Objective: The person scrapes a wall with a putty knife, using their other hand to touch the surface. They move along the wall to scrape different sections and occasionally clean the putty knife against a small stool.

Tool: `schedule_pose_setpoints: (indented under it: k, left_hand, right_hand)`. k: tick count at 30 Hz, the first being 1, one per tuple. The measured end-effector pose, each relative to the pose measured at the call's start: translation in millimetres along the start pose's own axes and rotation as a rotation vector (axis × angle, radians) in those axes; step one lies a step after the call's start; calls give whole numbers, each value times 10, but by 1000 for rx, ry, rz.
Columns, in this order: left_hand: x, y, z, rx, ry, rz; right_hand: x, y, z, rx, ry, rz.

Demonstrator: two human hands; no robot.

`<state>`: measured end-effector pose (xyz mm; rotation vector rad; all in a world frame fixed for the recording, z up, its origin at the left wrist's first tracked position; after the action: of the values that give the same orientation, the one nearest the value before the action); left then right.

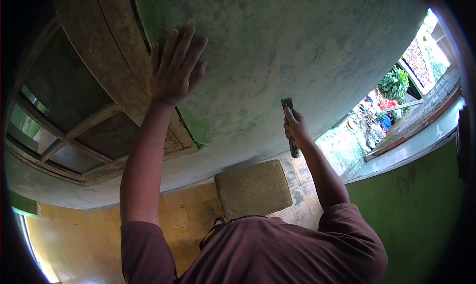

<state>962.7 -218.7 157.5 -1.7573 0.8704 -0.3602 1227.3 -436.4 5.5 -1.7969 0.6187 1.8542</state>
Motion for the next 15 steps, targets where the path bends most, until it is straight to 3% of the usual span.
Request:
schedule_pose_setpoints:
  k: [3,5,10,12,15]
  left_hand:
    - [7,6,-7,-3,9,1]
    - [3,4,-4,6,2,5]
    - [18,26,-3,-6,-14,-3]
    - [-6,6,2,-6,-24,0]
    - [-5,12,4,-8,-4,-7]
  right_hand:
    - [-186,-225,88,16,32,34]
    - [-521,-362,226,-43,-53,-98]
    - [-150,-83,-44,8,-32,-28]
    - [102,100,-60,39,18,107]
    - [118,-56,31,-23,101,22]
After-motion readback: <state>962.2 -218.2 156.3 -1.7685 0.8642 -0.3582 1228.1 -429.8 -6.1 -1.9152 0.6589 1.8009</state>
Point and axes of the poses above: each hand's wrist, its own y-axis away from the middle knuckle, its own z-axis out of the palm, x = y × z, the point moved 1 cm from there along -y, towards the middle knuckle, and after that the axes turned 10 degrees about -z, right-handed, at the moved point
